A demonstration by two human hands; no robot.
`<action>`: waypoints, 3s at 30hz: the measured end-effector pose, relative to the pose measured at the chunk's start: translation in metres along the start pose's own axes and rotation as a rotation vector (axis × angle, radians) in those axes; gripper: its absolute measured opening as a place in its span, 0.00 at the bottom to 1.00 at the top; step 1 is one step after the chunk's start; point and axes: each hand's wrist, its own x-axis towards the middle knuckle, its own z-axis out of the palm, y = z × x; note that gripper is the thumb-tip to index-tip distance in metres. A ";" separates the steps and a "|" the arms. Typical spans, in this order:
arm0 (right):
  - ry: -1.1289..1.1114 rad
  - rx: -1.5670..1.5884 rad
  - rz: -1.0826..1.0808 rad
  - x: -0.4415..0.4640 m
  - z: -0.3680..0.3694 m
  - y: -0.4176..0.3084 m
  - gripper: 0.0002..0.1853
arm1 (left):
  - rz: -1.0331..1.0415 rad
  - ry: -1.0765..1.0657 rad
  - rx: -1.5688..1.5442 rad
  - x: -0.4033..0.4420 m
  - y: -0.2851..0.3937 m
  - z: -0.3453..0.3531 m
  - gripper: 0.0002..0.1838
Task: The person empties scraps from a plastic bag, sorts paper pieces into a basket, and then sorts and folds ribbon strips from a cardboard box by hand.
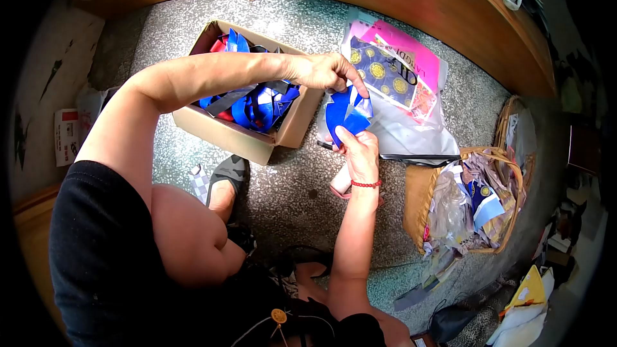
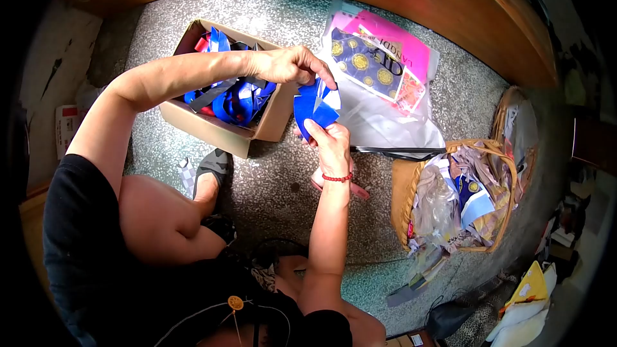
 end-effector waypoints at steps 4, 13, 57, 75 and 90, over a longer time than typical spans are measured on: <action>-0.016 0.011 -0.007 0.002 -0.001 0.003 0.08 | -0.002 0.001 -0.023 0.001 -0.004 -0.001 0.22; -0.033 -0.043 -0.025 0.001 -0.001 0.002 0.09 | -0.017 0.014 0.001 -0.002 0.001 0.000 0.23; 0.406 0.504 -0.244 0.011 -0.010 0.000 0.06 | -0.048 -0.015 -0.277 -0.006 -0.004 0.013 0.21; 0.425 0.525 -0.223 0.011 -0.018 0.001 0.11 | -0.213 -0.008 -0.143 -0.008 -0.012 0.007 0.10; 0.333 0.423 -0.311 0.013 -0.015 0.007 0.03 | -0.210 0.002 -0.076 -0.006 -0.015 0.007 0.12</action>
